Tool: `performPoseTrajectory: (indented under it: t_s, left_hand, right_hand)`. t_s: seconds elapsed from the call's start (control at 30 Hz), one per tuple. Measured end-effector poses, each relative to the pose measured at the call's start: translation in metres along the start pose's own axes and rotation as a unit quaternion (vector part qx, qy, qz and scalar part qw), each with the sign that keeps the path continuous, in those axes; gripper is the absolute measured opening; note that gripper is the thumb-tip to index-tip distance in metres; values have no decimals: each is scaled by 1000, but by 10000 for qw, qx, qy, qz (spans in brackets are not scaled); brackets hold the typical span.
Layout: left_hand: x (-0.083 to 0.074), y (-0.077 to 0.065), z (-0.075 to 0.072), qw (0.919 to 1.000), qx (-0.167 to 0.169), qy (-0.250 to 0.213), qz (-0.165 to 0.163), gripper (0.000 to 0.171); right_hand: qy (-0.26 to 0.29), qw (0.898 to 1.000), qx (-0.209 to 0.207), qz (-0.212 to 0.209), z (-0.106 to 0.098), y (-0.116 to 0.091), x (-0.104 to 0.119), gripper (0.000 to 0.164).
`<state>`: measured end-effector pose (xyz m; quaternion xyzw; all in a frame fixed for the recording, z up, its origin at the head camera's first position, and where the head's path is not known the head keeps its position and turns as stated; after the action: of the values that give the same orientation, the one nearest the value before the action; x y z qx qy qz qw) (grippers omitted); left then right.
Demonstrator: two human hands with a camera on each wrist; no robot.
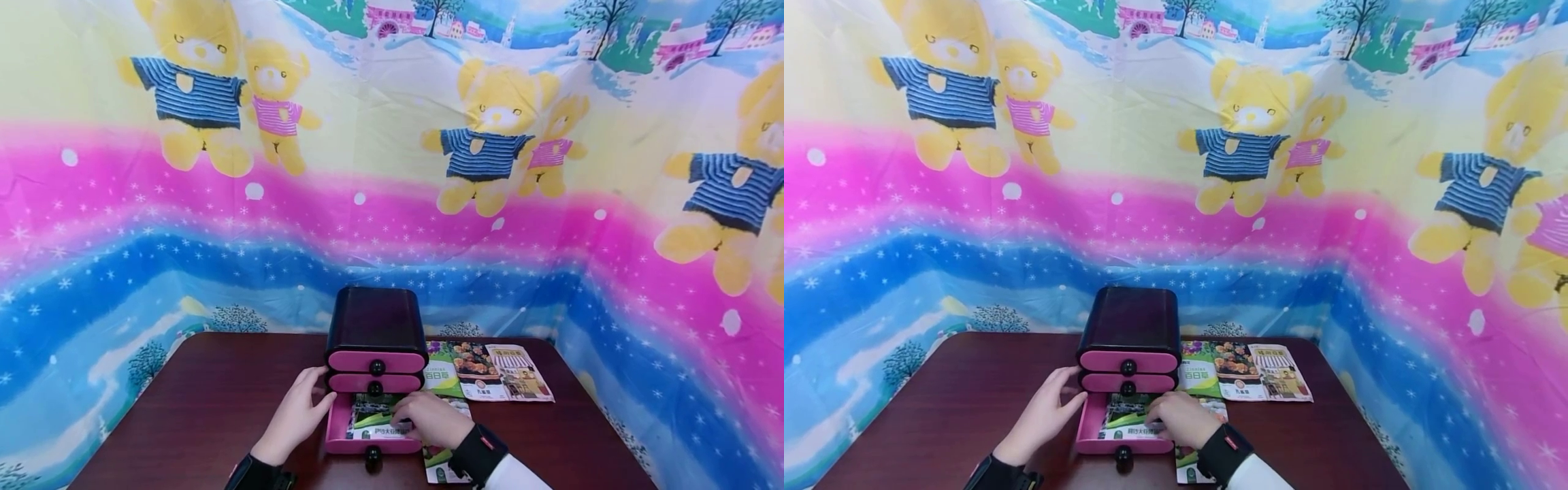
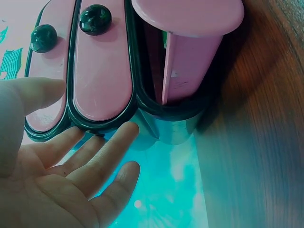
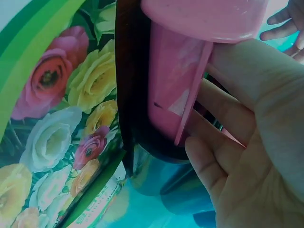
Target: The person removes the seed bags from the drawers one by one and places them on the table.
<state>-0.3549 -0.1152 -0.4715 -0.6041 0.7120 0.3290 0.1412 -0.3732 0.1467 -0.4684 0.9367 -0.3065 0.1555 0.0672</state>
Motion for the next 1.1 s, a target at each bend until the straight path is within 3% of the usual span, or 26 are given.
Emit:
performPoseTrajectory:
  t_s: [0.27,0.47,0.8,1.1]
  left_hand:
    - [-1,-1,-2,10000,3,-64,16,49]
    - [-2,-2,-3,10000,22,-91,10,48]
    - [-2,-3,-3,9999,50,-122,11,49]
    - [-2,-3,-3,9999,45,-121,31,48]
  right_hand:
    - [243,9995,147,-130,1,5,0,38]
    - [292,9989,369,47,6,10,-3,51]
    - [309,9994,150,-79,16,13,-13,41]
    - [471,9981,-137,-371,15,6,-10,22]
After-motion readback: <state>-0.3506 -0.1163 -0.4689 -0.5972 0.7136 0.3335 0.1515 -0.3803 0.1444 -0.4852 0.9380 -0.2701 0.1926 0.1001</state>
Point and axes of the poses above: each hand's wrist, its own y-axis towards the middle knuckle, its own z-axis out of the palm, x = y × z, the point moved 3 cm from there along y, towards the middle knuckle, and after that the axes turned 11 degrees about y, right-handed, at the moved point
